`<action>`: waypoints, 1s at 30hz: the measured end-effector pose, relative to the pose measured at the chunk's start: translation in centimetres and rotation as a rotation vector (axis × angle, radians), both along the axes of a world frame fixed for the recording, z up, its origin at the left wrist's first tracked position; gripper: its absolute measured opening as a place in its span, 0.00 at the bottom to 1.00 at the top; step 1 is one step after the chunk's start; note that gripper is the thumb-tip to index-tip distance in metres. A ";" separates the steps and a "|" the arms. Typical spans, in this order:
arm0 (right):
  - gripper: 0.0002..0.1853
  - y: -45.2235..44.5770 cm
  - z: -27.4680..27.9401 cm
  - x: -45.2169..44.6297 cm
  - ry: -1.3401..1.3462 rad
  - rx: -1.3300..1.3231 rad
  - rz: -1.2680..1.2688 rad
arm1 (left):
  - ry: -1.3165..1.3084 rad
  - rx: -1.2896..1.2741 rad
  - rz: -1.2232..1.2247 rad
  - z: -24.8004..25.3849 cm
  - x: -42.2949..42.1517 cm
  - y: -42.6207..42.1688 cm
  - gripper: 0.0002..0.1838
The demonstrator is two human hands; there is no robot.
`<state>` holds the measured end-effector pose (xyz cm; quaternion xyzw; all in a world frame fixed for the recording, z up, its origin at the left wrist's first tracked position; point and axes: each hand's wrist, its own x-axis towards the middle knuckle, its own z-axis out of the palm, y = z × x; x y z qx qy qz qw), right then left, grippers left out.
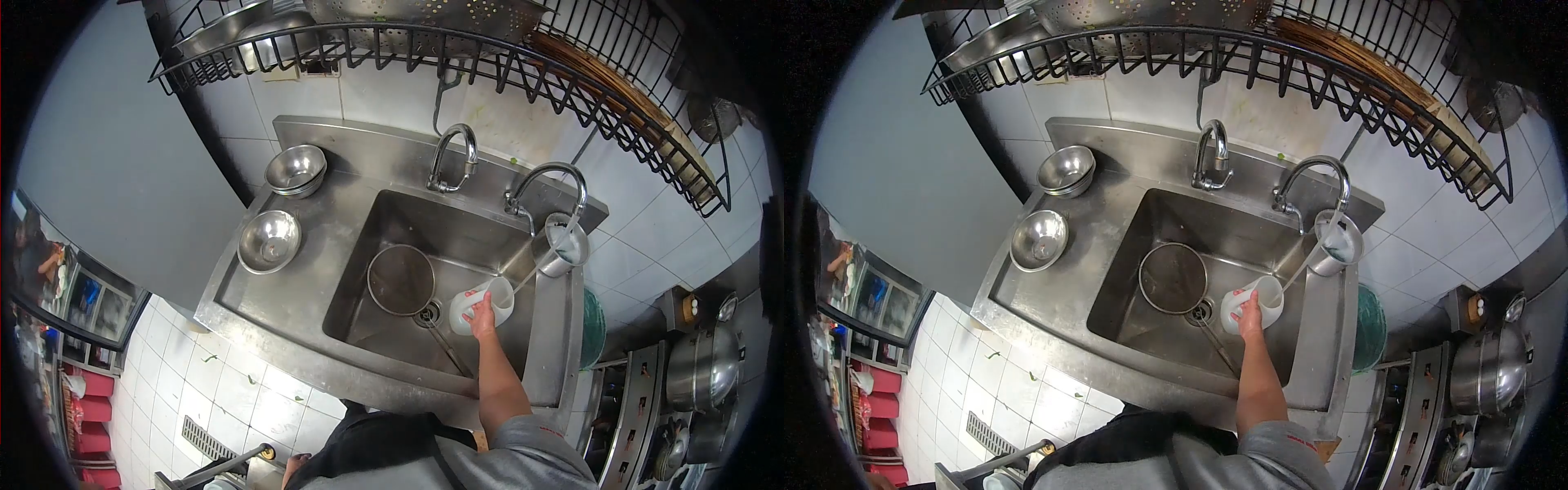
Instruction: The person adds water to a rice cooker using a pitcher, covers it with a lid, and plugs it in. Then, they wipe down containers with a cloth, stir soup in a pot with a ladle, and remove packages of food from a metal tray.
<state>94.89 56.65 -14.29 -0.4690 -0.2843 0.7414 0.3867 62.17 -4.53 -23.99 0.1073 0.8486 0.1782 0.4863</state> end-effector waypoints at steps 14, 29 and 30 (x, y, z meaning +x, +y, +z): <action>0.36 -0.1 -0.1 0.1 0.014 -0.004 -0.004 | -0.045 0.067 0.071 0.2 -0.4 0.5 0.14; 0.37 0.1 -0.3 0.1 -0.007 0.006 0.006 | 0.025 0.076 -0.059 4.5 0.4 2.4 0.14; 0.37 0.0 -0.2 0.1 -0.007 0.004 0.005 | 0.035 0.064 -0.050 4.1 0.3 2.4 0.14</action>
